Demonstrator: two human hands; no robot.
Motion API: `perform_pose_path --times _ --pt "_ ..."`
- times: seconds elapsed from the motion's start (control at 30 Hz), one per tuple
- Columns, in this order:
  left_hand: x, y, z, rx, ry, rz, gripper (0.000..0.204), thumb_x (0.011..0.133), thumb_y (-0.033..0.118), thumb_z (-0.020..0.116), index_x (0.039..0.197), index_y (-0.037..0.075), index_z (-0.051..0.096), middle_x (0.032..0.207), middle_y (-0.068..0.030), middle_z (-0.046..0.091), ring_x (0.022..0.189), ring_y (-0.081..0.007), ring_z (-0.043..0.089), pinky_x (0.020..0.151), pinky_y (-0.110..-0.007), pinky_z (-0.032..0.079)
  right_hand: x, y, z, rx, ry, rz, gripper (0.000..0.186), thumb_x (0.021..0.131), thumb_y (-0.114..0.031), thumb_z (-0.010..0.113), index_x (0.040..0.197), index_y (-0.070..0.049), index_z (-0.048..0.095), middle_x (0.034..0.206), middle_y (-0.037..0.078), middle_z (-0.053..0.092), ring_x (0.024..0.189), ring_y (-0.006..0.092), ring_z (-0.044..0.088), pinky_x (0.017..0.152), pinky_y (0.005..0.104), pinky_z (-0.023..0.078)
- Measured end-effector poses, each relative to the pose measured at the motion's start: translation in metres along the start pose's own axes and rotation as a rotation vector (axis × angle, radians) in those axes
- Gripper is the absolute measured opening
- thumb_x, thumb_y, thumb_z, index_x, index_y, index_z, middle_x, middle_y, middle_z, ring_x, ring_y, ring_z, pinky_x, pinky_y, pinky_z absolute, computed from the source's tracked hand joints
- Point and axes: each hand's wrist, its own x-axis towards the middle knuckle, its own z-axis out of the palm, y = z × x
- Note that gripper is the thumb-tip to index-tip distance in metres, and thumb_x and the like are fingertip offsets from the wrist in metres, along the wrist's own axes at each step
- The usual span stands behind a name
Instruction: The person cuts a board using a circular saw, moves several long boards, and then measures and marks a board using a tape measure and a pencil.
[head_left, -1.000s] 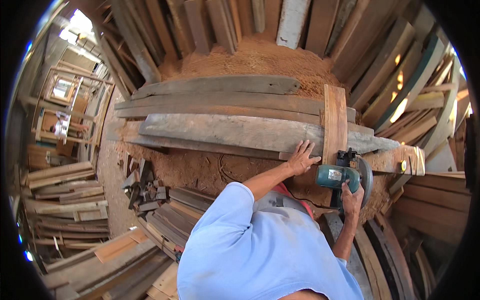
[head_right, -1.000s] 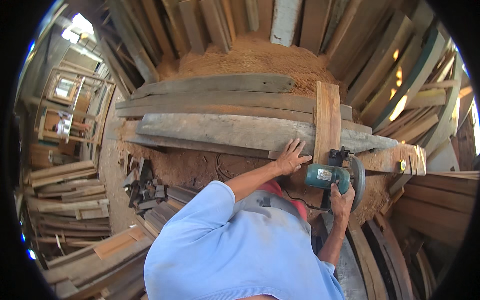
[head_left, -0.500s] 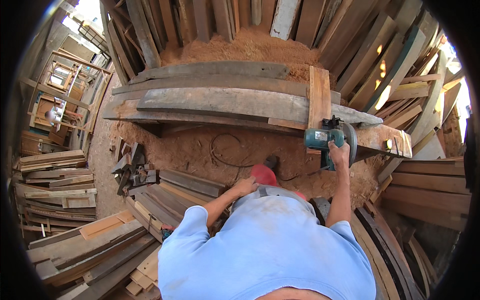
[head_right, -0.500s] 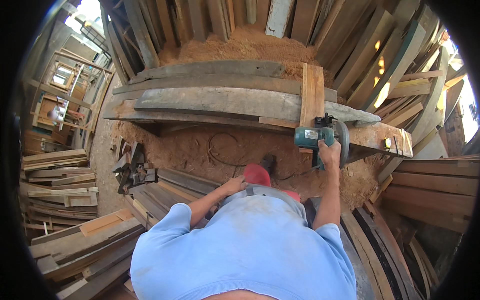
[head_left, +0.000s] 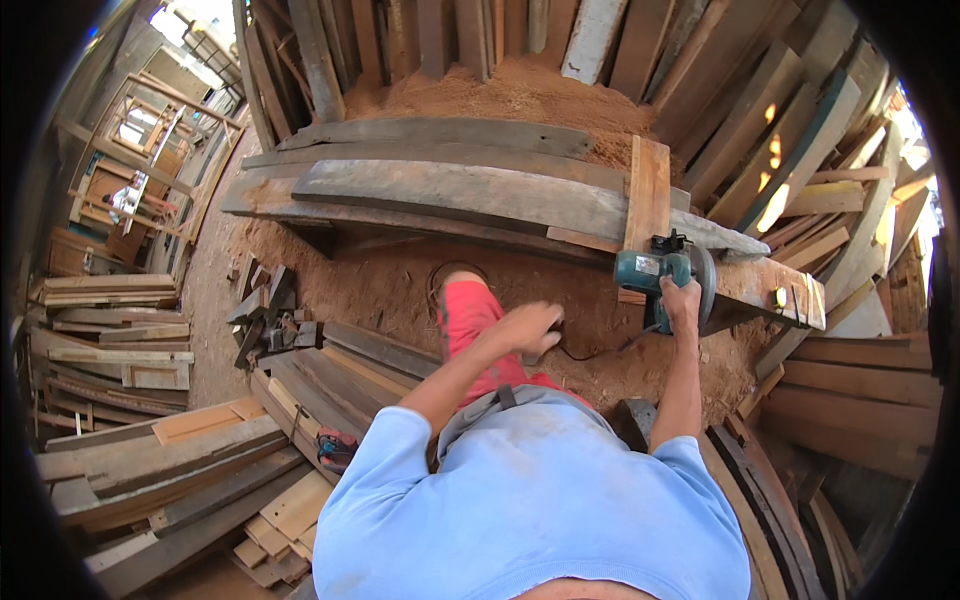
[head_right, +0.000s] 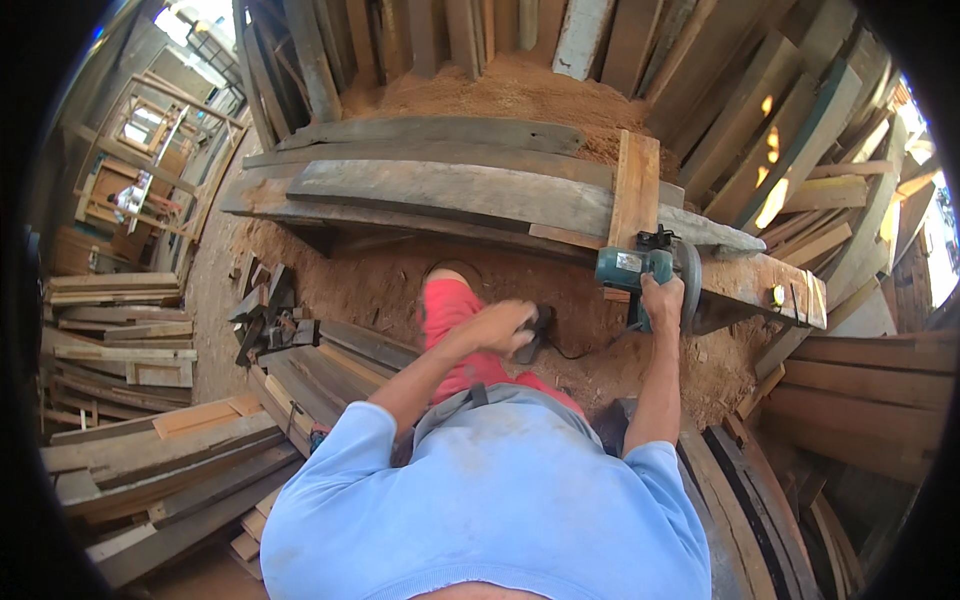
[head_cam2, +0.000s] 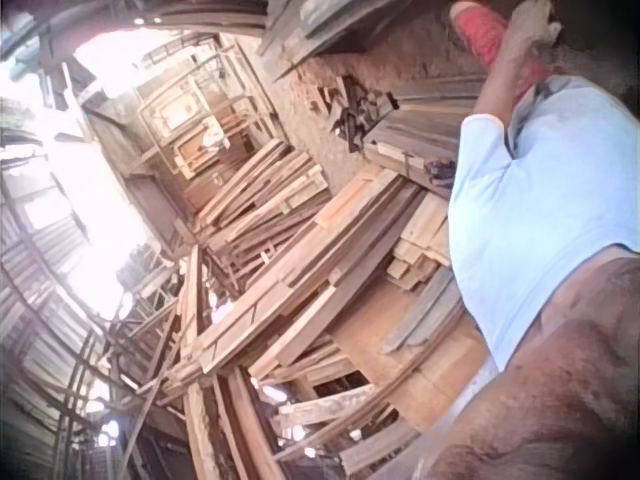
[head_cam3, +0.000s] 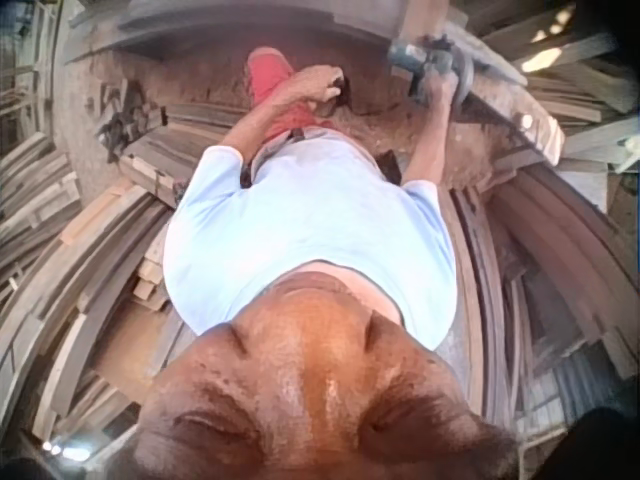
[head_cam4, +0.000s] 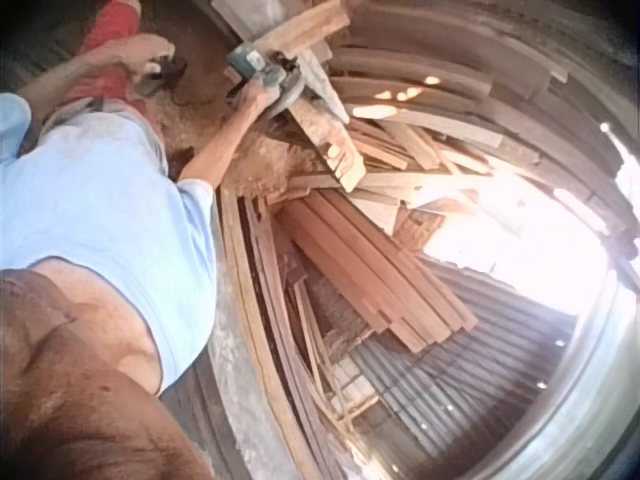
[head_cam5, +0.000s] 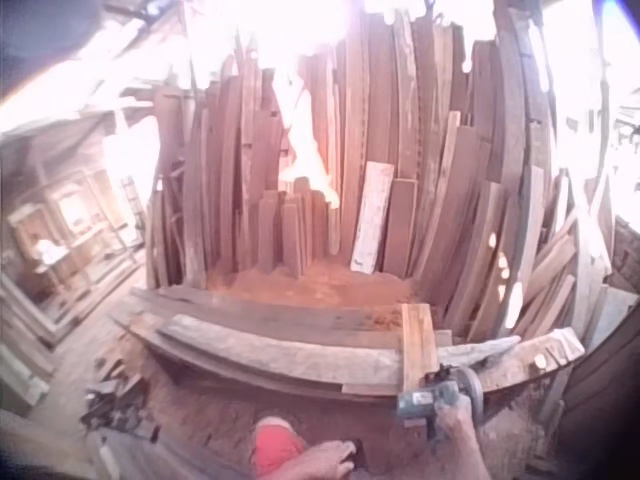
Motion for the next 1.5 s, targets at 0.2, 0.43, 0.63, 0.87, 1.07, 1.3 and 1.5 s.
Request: perform_pose_path --times 0.2,0.43,0.63,0.87,1.07,1.3,1.5 --pt "0.121 0.022 -0.025 0.216 0.246 0.002 0.055 0.085 0.03 0.078 0.13 0.006 0.058 0.129 -0.0219 0.058 0.128 -0.0407 0.053 0.107 -0.054 0.04 0.001 0.007 -0.002 -0.018 -0.04 0.011 0.01 0.095 -0.013 0.07 0.097 -0.003 0.07 0.068 0.001 0.061 0.05 0.0115 0.053 0.048 0.0309 0.041" --pt "0.166 -0.009 -0.011 0.35 0.057 -0.077 0.087 0.076 0.033 0.086 0.148 0.006 0.046 0.15 -0.0304 0.045 0.146 -0.0498 0.037 0.123 -0.06 0.025 0.002 0.014 0.0 0.063 -0.058 0.013 0.007 0.094 -0.01 0.07 0.094 -0.003 0.069 0.071 0.0 0.061 0.054 0.0099 0.054 0.049 0.0289 0.042" --pt "0.226 -0.058 -0.014 0.499 -0.051 0.028 0.114 0.073 0.037 0.089 0.164 0.009 0.024 0.167 -0.0339 0.018 0.156 -0.0501 0.015 0.126 -0.062 0.016 -0.005 0.013 -0.001 -0.153 -0.007 0.019 0.017 0.087 -0.01 0.075 0.101 0.0 0.071 0.082 0.011 0.072 0.078 0.0216 0.067 0.079 0.0399 0.055" --pt "0.266 -0.112 -0.007 0.49 -0.067 0.248 0.091 0.081 0.026 0.085 0.16 0.036 0.04 0.167 -0.0277 0.025 0.155 -0.0511 0.017 0.125 -0.065 0.017 -0.016 -0.009 0.002 -0.058 0.039 0.094 0.022 0.087 -0.012 0.077 0.102 0.001 0.069 0.087 0.015 0.073 0.081 0.0244 0.071 0.079 0.0375 0.055" --pt "0.267 -0.119 0.001 0.54 -0.091 0.324 0.08 0.082 0.017 0.082 0.152 0.038 0.051 0.166 -0.0283 0.027 0.151 -0.0595 0.019 0.119 -0.075 0.017 -0.019 -0.033 -0.007 0.14 0.011 0.163 0.031 0.084 -0.01 0.077 0.111 0.003 0.068 0.091 0.008 0.072 0.085 0.0176 0.067 0.082 0.0338 0.054" --pt "0.268 -0.115 -0.001 0.609 -0.071 0.36 0.077 0.082 0.019 0.081 0.152 0.036 0.052 0.165 -0.0276 0.031 0.151 -0.0591 0.019 0.119 -0.075 0.018 -0.075 -0.019 -0.035 0.378 0.167 0.256 0.032 0.086 -0.005 0.074 0.116 0.004 0.067 0.091 0.004 0.07 0.084 0.0126 0.064 0.079 0.0304 0.053" --pt "0.268 -0.107 -0.003 0.631 -0.089 0.338 0.078 0.08 0.018 0.083 0.15 0.036 0.054 0.165 -0.0267 0.03 0.151 -0.0581 0.019 0.119 -0.074 0.019 -0.096 -0.004 -0.046 0.23 0.181 0.268 0.033 0.085 -0.006 0.075 0.116 0.003 0.067 0.092 0.005 0.068 0.083 0.0124 0.063 0.078 0.0304 0.054"
